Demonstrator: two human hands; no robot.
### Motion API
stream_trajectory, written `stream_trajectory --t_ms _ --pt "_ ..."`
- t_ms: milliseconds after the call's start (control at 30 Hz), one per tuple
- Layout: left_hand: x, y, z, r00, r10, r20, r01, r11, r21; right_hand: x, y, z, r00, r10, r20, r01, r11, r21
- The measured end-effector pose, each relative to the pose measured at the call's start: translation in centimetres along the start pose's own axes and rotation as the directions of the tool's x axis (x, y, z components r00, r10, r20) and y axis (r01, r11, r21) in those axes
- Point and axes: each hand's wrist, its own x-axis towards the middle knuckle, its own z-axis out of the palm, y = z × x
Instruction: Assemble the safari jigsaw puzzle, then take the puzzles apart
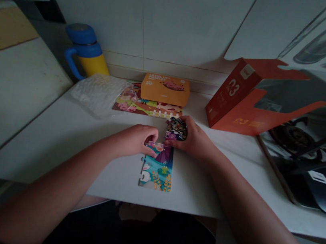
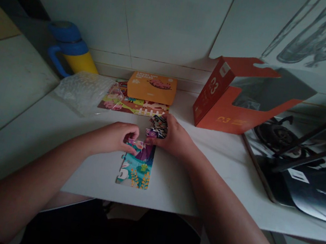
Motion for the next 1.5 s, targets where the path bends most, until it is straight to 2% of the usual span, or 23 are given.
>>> stream_trajectory --t_ms 167,300,367,467,567,633,700,767,833,900,967,1033,1100,1167,1233,1300,1367,1500 --pt "-0.1 0.6 -0.1 0.999 0.039 0.037 -0.034 0.989 -0.147 0.0 0.2 0.0 0.999 -0.032 0.018 0.032 0.999 0.005" --pt "-0.2 0.5 -0.5 0.997 0.048 0.068 -0.023 0.944 -0.329 0.0 0.6 0.2 0.997 -0.078 0.012 0.078 0.997 -0.008" --pt "-0.2 0.4 -0.6 0.996 0.056 0.075 -0.025 0.929 -0.369 0.0 0.8 0.3 0.994 -0.11 0.018 0.111 0.994 -0.015" --pt "0.0 0.2 -0.3 0.997 0.062 0.054 -0.046 0.964 -0.264 0.0 1.2 0.3 0.985 -0.17 0.041 0.171 0.985 -0.02" --pt "0.4 -0.1 0.3 0.997 0.06 -0.046 -0.063 0.996 -0.057 0.1 1.4 0.2 0.98 -0.19 0.058 0.191 0.982 -0.008" --pt "0.7 -0.3 0.8 0.992 0.053 -0.111 -0.054 0.999 -0.004 0.1 1.3 0.2 0.98 -0.186 0.068 0.187 0.982 -0.005" --pt "0.9 -0.4 1.4 0.989 0.028 -0.142 -0.037 0.997 -0.061 0.1 1.0 0.1 0.98 -0.183 0.08 0.185 0.983 -0.018" --pt "1.0 -0.4 2.0 0.987 0.006 -0.16 -0.04 0.978 -0.205 0.0 0.7 0.1 0.978 -0.183 0.096 0.187 0.982 -0.037" --pt "1.0 -0.4 2.4 0.984 0.015 -0.175 -0.079 0.929 -0.362 -0.1 0.4 0.1 0.978 -0.18 0.107 0.187 0.981 -0.057" --pt "0.9 -0.2 2.5 0.981 0.031 -0.193 -0.115 0.89 -0.441 -0.2 0.1 0.1 0.98 -0.17 0.104 0.178 0.981 -0.075" --pt "0.6 0.1 2.1 0.973 0.025 -0.228 -0.118 0.906 -0.407 -0.1 -0.1 0.1 0.983 -0.161 0.085 0.168 0.982 -0.083" --pt "0.1 0.6 1.3 0.965 0.009 -0.263 -0.085 0.956 -0.279 0.0 0.0 0.0 0.985 -0.159 0.059 0.164 0.983 -0.083" --pt "-0.4 1.1 0.6 0.973 0.045 -0.228 -0.073 0.991 -0.113 0.1 0.2 -0.1 0.987 -0.157 0.022 0.158 0.984 -0.084" --pt "-1.1 1.6 0.2 0.985 0.145 -0.098 -0.144 0.989 0.014 0.3 0.6 -0.3 0.988 -0.15 -0.032 0.147 0.985 -0.09" --pt "-1.7 1.9 0.3 0.967 0.249 0.046 -0.252 0.966 0.06 0.4 0.9 -0.5 0.987 -0.13 -0.092 0.121 0.988 -0.096" --pt "-2.1 2.1 0.7 0.943 0.307 0.13 -0.318 0.945 0.075 0.4 1.0 -0.8 0.986 -0.104 -0.133 0.092 0.991 -0.098" --pt "-2.3 2.2 1.1 0.934 0.319 0.161 -0.337 0.936 0.1 0.4 1.0 -1.0 0.985 -0.084 -0.15 0.07 0.993 -0.097" --pt "-2.1 2.2 1.2 0.945 0.293 0.146 -0.313 0.94 0.14 0.5 0.9 -1.0 0.988 -0.078 -0.135 0.064 0.993 -0.104"
